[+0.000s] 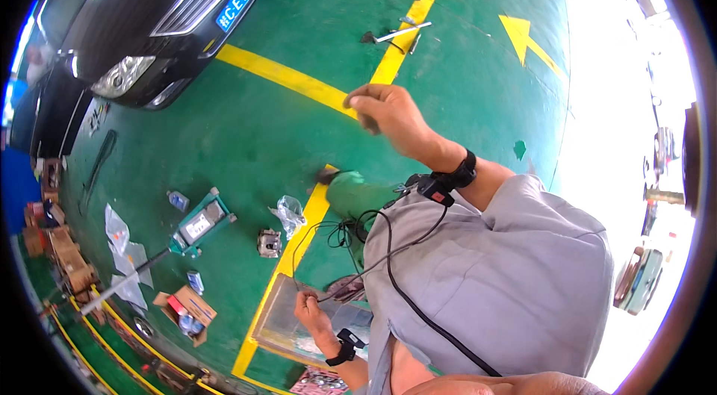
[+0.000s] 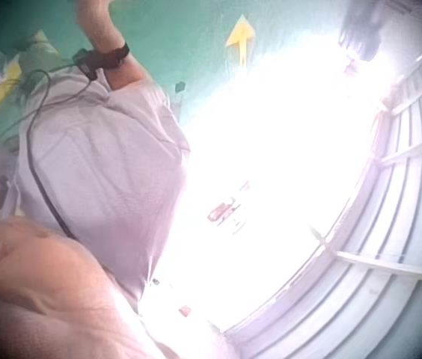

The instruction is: The person uses a diagnostic tablet to interface with the vehicle, sits in the driver's seat to operate the gear shifter and steering wheel while observing the instrument cluster and central display, and then walks around the service bay.

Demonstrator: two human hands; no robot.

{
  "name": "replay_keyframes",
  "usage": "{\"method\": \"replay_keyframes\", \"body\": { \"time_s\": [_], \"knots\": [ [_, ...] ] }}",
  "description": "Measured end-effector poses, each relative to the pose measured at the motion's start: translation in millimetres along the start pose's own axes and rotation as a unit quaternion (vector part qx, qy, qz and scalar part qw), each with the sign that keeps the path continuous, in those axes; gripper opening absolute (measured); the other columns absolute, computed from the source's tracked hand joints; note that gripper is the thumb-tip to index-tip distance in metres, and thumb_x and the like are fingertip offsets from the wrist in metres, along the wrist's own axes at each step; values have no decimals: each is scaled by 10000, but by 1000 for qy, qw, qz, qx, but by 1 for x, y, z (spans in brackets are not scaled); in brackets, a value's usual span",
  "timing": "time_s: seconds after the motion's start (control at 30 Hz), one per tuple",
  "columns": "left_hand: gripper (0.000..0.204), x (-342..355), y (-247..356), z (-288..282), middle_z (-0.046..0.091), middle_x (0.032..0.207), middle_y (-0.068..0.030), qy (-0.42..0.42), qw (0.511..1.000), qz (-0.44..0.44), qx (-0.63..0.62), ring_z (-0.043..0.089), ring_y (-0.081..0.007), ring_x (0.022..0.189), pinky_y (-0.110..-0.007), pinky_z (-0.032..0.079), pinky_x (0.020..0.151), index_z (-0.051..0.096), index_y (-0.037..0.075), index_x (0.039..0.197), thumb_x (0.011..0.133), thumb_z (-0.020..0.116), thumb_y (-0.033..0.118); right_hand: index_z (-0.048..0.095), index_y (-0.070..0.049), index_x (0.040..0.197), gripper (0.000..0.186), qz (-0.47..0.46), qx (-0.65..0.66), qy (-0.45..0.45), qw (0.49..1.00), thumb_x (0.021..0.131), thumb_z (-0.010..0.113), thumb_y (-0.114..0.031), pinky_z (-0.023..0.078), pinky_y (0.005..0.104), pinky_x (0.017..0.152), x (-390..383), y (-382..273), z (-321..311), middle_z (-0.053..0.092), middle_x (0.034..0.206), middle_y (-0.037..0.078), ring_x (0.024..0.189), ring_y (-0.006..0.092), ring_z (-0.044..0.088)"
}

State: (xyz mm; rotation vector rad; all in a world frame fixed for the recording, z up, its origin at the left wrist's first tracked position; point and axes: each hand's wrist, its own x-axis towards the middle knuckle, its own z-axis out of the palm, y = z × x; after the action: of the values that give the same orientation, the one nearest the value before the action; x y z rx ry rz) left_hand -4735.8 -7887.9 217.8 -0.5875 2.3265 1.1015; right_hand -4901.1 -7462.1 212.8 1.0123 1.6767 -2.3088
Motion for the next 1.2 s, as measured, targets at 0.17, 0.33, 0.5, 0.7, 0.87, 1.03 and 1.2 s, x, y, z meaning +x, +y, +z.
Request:
{"method": "replay_keyframes", "body": {
  "time_s": [0.17,0.33,0.5,0.7,0.87,1.03,1.2],
  "knots": [
    [132,-1,-21,-39,496,696,-22,19,1000,-5,10,437,-119,656,-278,347,581,555,18,735,783,454,88,668,18,991,207,30,16,-103,994,928,591,-164,471,245,561,-7,11,40,637,710,35,595,84,566],
    [149,5,-22,-50,507,680,-47,20,998,-38,43,469,-153,671,-304,394,633,552,7,733,791,459,108,664,22,996,214,36,37,-164,985,911,600,-164,487,253,581,4,27,48,655,725,40,610,91,589],
    [171,36,24,-33,537,692,-71,-83,991,-6,109,491,-169,670,-315,408,636,559,-4,753,829,457,109,664,22,1007,215,72,14,-119,990,915,596,-161,495,251,607,1,28,12,662,736,42,639,96,599],
    [147,111,88,19,537,682,-91,-166,969,100,154,489,-167,641,-302,399,603,554,-9,763,858,473,69,657,36,1038,240,86,-10,11,996,932,586,-167,490,249,611,6,11,-62,654,777,34,673,88,593],
    [121,143,136,64,523,667,-82,-224,954,113,163,486,-163,626,-303,393,591,551,-9,763,853,491,45,653,35,1046,236,91,-1,83,992,938,590,-165,472,244,609,-9,-13,-104,633,770,24,673,82,571],
    [124,187,172,124,490,657,-113,-281,925,184,179,477,-179,608,-317,391,579,549,-9,772,864,493,52,647,31,1056,220,61,40,165,984,949,587,-150,467,232,620,-11,-22,-146,615,763,15,668,75,550],
    [133,206,212,198,520,676,-158,-327,906,231,135,513,-282,606,-355,407,580,553,-13,779,868,492,66,654,26,1044,228,49,-15,278,959,959,572,-169,428,222,609,-22,-39,-208,591,752,0,661,73,524]
  ]
}}
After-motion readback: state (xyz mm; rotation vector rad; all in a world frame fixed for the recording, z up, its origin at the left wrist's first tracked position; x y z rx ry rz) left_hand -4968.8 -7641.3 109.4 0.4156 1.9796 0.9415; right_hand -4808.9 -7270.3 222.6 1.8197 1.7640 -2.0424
